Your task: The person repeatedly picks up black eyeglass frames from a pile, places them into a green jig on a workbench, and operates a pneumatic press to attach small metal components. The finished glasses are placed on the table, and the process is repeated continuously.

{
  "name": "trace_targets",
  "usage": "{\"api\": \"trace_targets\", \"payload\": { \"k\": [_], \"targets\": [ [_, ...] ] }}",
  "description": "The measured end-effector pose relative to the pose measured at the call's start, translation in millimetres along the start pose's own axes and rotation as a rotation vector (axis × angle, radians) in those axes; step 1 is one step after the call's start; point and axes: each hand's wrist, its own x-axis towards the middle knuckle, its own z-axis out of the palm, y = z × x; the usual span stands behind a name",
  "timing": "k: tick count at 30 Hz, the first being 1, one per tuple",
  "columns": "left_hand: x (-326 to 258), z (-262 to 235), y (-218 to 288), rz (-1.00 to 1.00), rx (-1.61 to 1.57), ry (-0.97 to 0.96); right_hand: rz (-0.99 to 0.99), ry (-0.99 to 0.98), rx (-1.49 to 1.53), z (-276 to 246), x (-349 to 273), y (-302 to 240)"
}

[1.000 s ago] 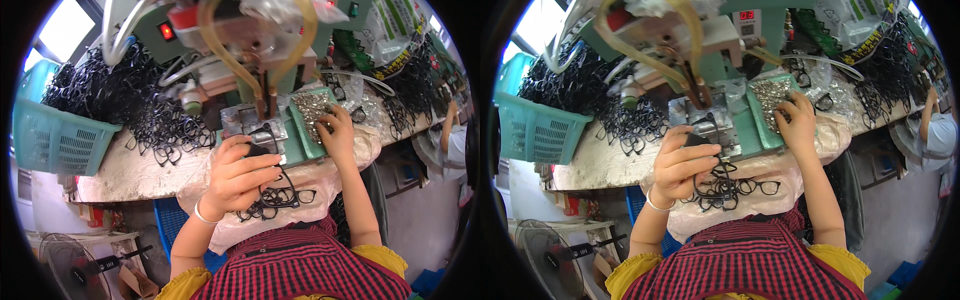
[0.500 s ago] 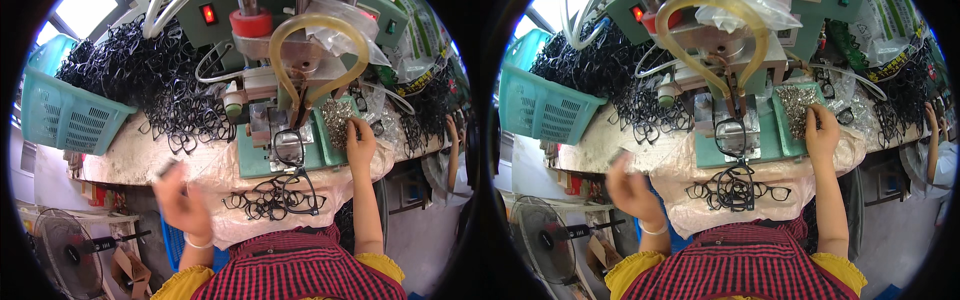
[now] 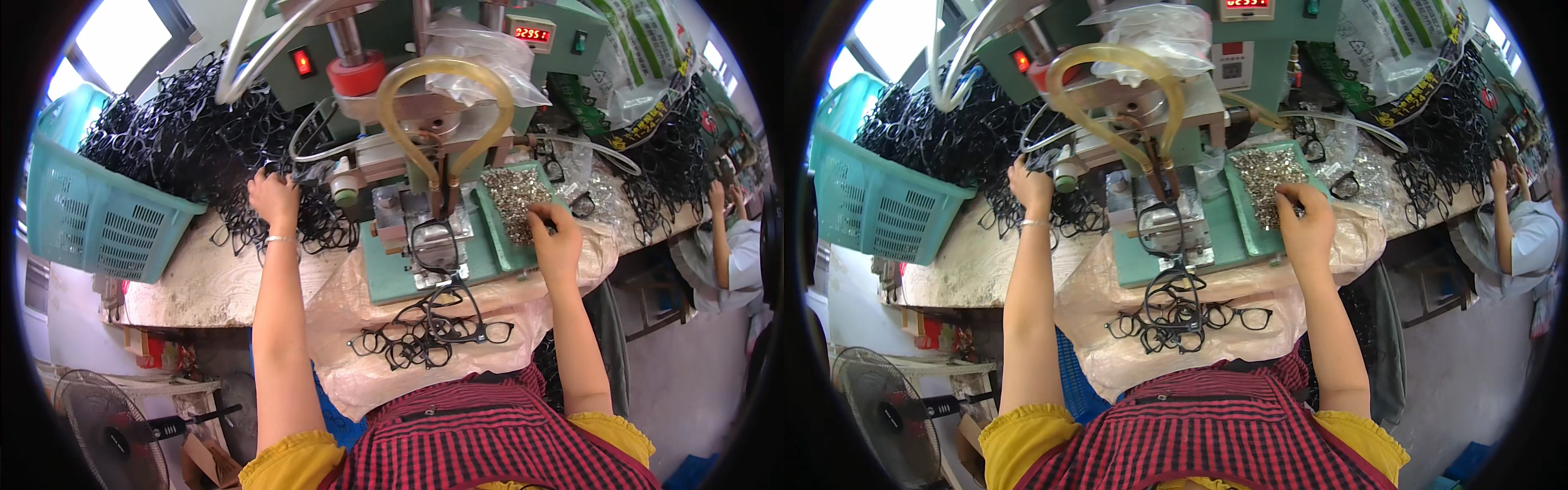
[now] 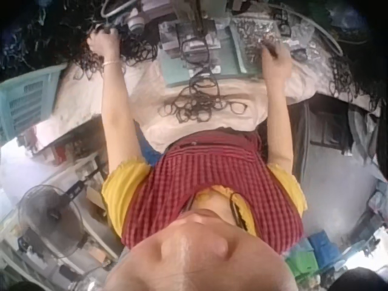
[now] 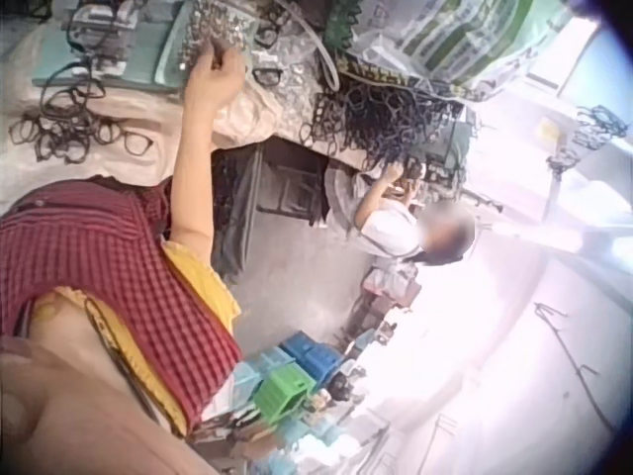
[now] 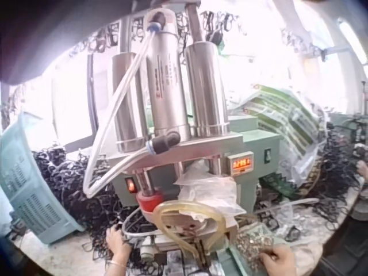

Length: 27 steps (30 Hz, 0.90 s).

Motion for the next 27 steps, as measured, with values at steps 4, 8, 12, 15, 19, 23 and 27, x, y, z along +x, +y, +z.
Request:
{"api": "trace_targets", "payload": {
  "k": [4, 8, 12, 15, 19, 23, 27],
  "targets": [
    [-18.2, -27.3, -20.0, 0.277, -0.218, 0.326, 0.088, 0.008, 0.010, -40.5, -30.2, 9.9],
    [-50.3, -69.1, -7.5, -0.023, -0.714, 0.154, 0.108, -0.067, 0.179, -47.0, -30.0, -18.4],
    [-74.6, -73.0, 4.8, -0.153, -1.095, 0.010, -0.123, -0.224, 0.357, -1.2, 4.2, -78.1],
    [-104.3, -76.9, 25.4, -0.276, -1.379, -0.122, -0.157, -0.213, 0.478, 40.3, 16.8, -91.2],
    [-151.5, -85.9, 22.4, -0.433, -1.462, -0.149, 0.022, -0.152, 0.657, 54.5, -0.9, -96.5],
    [-140.7, -133.5, 54.1, -0.188, -1.599, -0.060, 0.084, -0.212, 0.741, 51.8, -0.3, -104.5],
    [-100.7, -197.6, 113.1, 0.396, -1.548, 0.020, 0.160, -0.276, 0.876, 46.5, 0.8, -121.8]
  ]
}}
